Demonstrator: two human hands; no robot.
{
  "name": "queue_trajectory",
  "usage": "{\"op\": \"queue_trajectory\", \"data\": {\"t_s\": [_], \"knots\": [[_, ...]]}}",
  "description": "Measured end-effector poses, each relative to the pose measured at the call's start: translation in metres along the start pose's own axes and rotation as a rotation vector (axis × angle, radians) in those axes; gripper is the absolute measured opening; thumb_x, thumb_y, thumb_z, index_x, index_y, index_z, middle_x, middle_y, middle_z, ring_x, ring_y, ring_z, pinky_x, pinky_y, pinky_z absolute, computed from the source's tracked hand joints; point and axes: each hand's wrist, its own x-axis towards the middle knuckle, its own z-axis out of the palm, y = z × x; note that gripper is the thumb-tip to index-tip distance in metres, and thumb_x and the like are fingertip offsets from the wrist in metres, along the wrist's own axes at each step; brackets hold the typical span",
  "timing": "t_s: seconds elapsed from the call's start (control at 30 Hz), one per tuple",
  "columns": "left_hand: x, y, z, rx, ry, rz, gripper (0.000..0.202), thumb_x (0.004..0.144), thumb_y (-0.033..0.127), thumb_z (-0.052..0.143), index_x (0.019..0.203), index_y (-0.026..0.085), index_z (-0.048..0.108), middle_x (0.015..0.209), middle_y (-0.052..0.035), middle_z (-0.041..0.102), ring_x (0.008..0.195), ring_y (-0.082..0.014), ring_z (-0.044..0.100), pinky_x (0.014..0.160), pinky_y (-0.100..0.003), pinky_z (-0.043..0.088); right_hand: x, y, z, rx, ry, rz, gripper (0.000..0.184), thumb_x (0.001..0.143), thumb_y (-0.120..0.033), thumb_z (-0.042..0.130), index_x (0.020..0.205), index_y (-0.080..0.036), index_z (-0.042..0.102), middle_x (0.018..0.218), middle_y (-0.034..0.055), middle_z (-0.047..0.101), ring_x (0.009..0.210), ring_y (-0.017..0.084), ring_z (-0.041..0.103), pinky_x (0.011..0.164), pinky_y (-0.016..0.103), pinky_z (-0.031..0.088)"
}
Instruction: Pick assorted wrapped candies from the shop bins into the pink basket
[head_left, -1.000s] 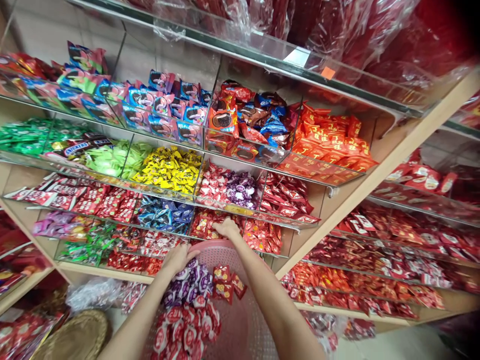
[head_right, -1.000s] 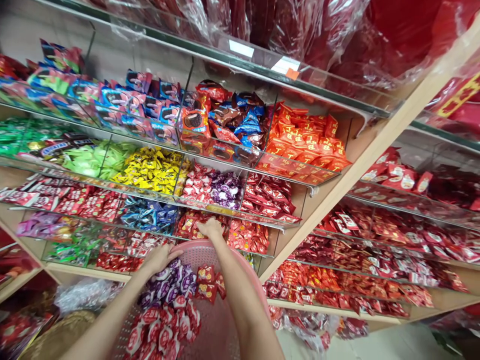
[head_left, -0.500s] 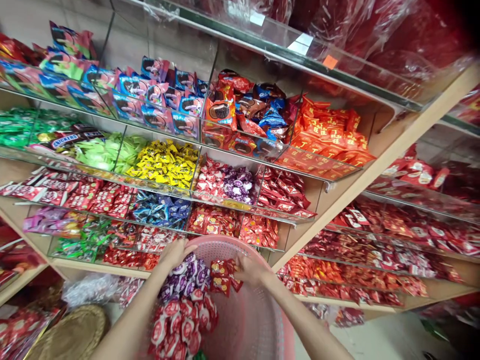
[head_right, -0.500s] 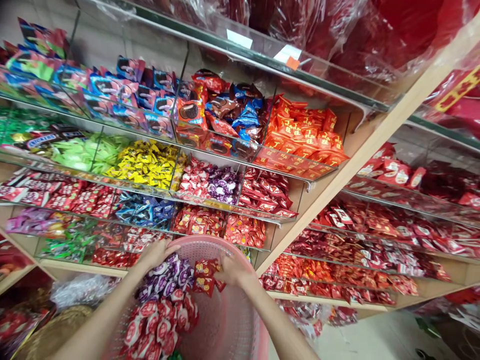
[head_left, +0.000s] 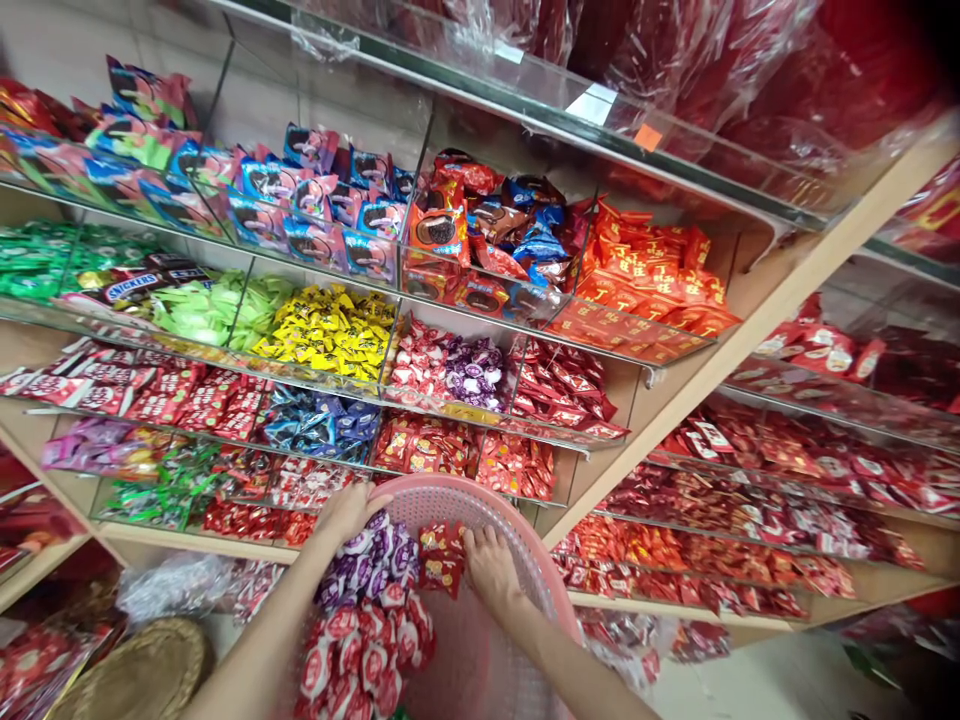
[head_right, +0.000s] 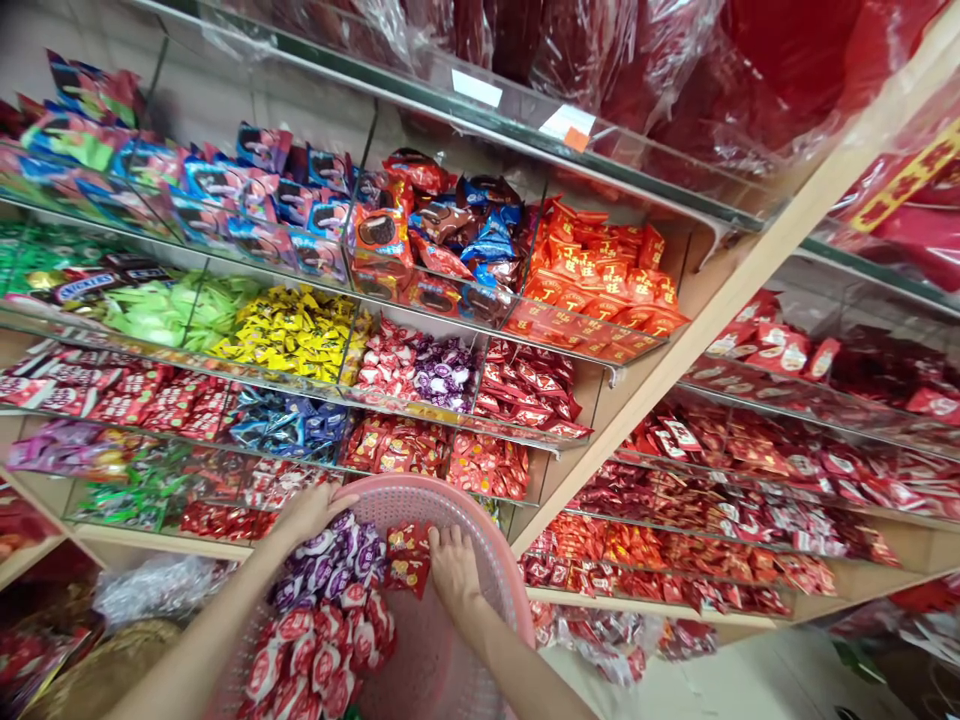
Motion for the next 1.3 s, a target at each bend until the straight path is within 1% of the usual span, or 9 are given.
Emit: {"op": "queue_trajectory", "data": {"t_s": [0.17,0.27,0.37,0.53,0.67,0.9,1.1,1.2,1.3], "knots": [[-0.001,0.002,-0.001,-0.017,0.004,-0.004,0.053,0.080,0.062,0.027,0.079,0.020,0.058,0.084,-0.0098,0.067,0.083,-0.0248,0.062,0.066,-0.030,0.041,0.018,0.003,-0.036,0.119,0.087,-0.033,0.017,0.077,-0.016,0.044,0.090,-0.018,0.055,0.093,0.0117,0.058,0.090,0.025,0.050,0.078,0.037,0.039],[-0.003,0.004,-0.002,-0.015,0.006,-0.024,0.054,0.080,0.062,0.027,0.080,0.019,0.059,0.084,-0.0105,0.067,0.083,-0.0256,0.061,0.065,-0.030,0.041,0.047,0.005,-0.064,0.242,0.196,-0.086,0.015,0.081,-0.019,0.040,0.090,-0.018,0.053,0.092,0.0082,0.057,0.089,0.021,0.048,0.080,0.032,0.036],[-0.003,0.005,-0.001,-0.023,-0.004,-0.036,0.054,0.080,0.062,0.026,0.082,0.019,0.058,0.084,-0.0112,0.067,0.082,-0.0261,0.062,0.064,-0.030,0.041,0.084,0.000,-0.079,0.350,0.243,-0.119,0.017,0.083,-0.019,0.038,0.093,-0.018,0.052,0.094,0.0060,0.057,0.090,0.018,0.047,0.081,0.028,0.034],[0.000,0.001,0.004,-0.026,0.011,-0.028,0.054,0.080,0.062,0.025,0.084,0.020,0.058,0.086,-0.0107,0.067,0.083,-0.0251,0.062,0.066,-0.030,0.042,0.136,-0.010,-0.072,0.415,0.079,-0.075,0.029,0.079,-0.026,0.050,0.108,-0.021,0.053,0.109,0.0044,0.057,0.099,0.018,0.046,0.081,0.027,0.033],[0.001,-0.002,0.007,-0.023,0.017,-0.019,0.056,0.080,0.064,0.024,0.084,0.019,0.058,0.085,-0.0107,0.067,0.083,-0.0244,0.062,0.066,-0.030,0.042,0.153,-0.012,-0.064,0.397,0.029,-0.045,0.033,0.074,-0.033,0.059,0.106,-0.022,0.056,0.105,0.0051,0.061,0.099,0.021,0.047,0.080,0.029,0.032],[-0.001,0.000,0.006,-0.038,0.017,-0.023,0.053,0.080,0.061,0.027,0.081,0.019,0.058,0.086,-0.0103,0.066,0.085,-0.0241,0.061,0.068,-0.029,0.041,0.155,-0.012,-0.060,0.400,0.028,-0.052,0.029,0.074,-0.035,0.060,0.100,-0.023,0.060,0.106,0.0059,0.059,0.102,0.022,0.043,0.081,0.032,0.028],[-0.001,0.002,0.003,-0.046,-0.006,-0.047,0.051,0.081,0.060,0.028,0.083,0.020,0.059,0.089,-0.0095,0.066,0.088,-0.0238,0.061,0.070,-0.029,0.041,0.150,-0.010,-0.060,0.460,0.055,-0.046,0.016,0.080,-0.034,0.052,0.086,-0.023,0.062,0.095,0.0022,0.059,0.093,0.017,0.044,0.079,0.028,0.028],[-0.001,0.002,0.002,-0.034,-0.005,-0.037,0.053,0.081,0.061,0.026,0.083,0.019,0.058,0.087,-0.0105,0.067,0.086,-0.0249,0.061,0.068,-0.030,0.041,0.147,-0.006,-0.061,0.493,0.070,-0.033,0.017,0.083,-0.032,0.047,0.089,-0.024,0.061,0.096,0.0009,0.059,0.092,0.016,0.046,0.079,0.026,0.029],[-0.002,0.003,0.000,-0.026,-0.012,-0.040,0.054,0.081,0.062,0.025,0.084,0.019,0.059,0.086,-0.0115,0.067,0.083,-0.0256,0.061,0.066,-0.030,0.041,0.145,-0.005,-0.060,0.517,0.052,-0.002,0.022,0.079,-0.032,0.053,0.099,-0.026,0.059,0.106,0.0011,0.058,0.100,0.017,0.045,0.082,0.026,0.030]]}}
